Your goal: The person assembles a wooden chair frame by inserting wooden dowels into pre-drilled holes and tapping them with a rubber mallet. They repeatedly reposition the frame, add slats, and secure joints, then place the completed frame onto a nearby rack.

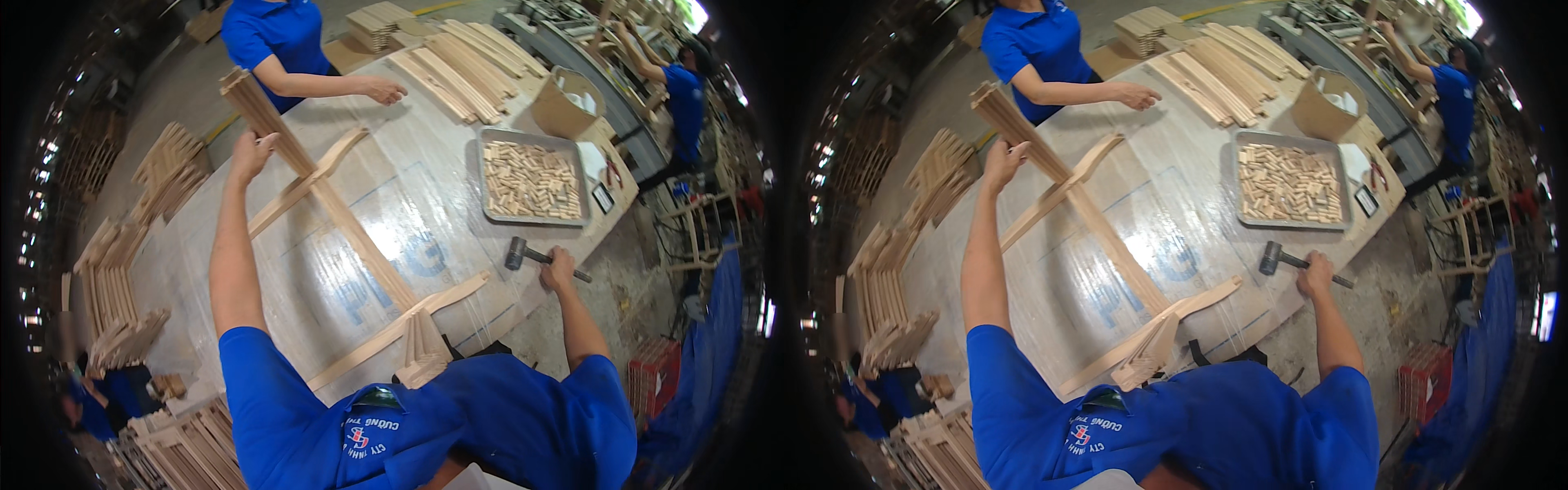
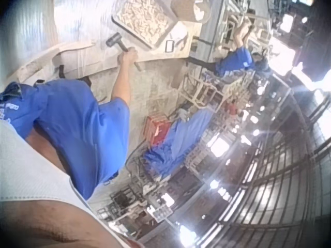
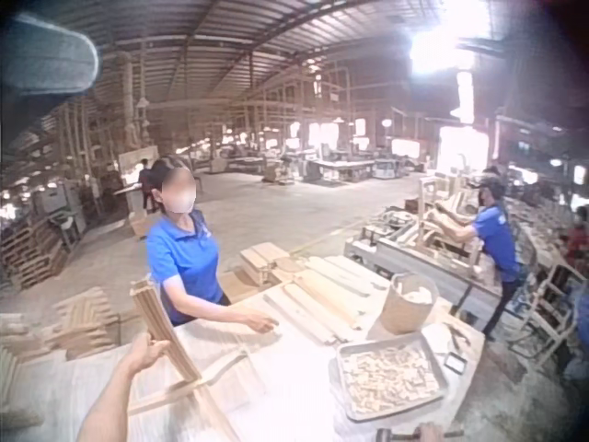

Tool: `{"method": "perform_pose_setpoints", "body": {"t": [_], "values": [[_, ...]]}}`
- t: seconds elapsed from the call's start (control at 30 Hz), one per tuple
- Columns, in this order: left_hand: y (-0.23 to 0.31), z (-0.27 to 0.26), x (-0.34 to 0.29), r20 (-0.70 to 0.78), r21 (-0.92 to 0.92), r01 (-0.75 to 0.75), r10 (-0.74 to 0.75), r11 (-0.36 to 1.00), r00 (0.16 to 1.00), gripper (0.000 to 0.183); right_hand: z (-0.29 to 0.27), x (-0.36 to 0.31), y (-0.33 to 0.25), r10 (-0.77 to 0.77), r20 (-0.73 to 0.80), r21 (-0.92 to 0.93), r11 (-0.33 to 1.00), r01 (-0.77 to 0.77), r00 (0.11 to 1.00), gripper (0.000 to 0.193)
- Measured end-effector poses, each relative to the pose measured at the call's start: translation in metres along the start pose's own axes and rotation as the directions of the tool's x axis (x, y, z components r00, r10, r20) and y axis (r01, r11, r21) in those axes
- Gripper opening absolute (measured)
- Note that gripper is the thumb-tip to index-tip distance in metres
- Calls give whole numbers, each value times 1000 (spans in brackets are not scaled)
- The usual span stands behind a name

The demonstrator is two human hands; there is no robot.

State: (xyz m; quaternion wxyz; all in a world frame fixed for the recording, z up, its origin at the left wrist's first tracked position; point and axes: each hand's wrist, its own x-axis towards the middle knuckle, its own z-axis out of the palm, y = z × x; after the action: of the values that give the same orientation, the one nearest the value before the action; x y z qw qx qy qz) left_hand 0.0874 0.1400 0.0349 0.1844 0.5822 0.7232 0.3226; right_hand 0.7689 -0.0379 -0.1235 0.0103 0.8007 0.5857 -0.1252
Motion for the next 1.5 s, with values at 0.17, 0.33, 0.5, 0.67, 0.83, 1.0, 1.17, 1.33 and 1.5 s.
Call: {"method": "perform_pose_setpoints", "body": {"t": [0.17, 0.33, 0.5, 0.67, 0.83, 1.0, 1.17, 1.33, 1.5], "values": [[2, 1, 3, 53, -68, 30, -27, 997, 998, 37, -2, -2, 4, -131, 22, -15, 991, 131, 991, 28], [8, 5, 8, 61, -86, 41, -35, 996, 998, 41, -8, -14, 17, -193, 134, 149, 974, 173, 972, 29], [-9, 1, 6, 54, -95, 68, -63, 993, 997, 46, -4, -39, 1, -142, 87, 457, 885, 87, 986, 23], [-2, 9, 4, 11, -125, 2, -1, 992, 1000, 41, -19, -58, -10, -1, 363, 688, 675, -266, 932, 33], [2, 7, -2, -32, -115, -25, 21, 993, 999, 40, -65, -71, -43, -138, 366, 849, 454, -270, 920, 30], [10, 4, -7, 61, -112, 51, -44, 992, 997, 49, -91, -76, -80, -210, 296, 880, 439, -181, 932, 28], [1, 3, -5, 36, -142, 36, -31, 989, 999, 50, -90, -70, -98, -300, 264, 876, 473, -97, 917, 30], [-9, 7, -2, 1, -141, 30, -30, 990, 1000, 46, -112, -61, -128, -380, 172, 858, 512, 51, 909, 33], [-7, 11, -2, 0, -159, 19, -20, 987, 1000, 44, -132, -50, -161, -492, 92, 822, 529, 214, 865, 36]]}}
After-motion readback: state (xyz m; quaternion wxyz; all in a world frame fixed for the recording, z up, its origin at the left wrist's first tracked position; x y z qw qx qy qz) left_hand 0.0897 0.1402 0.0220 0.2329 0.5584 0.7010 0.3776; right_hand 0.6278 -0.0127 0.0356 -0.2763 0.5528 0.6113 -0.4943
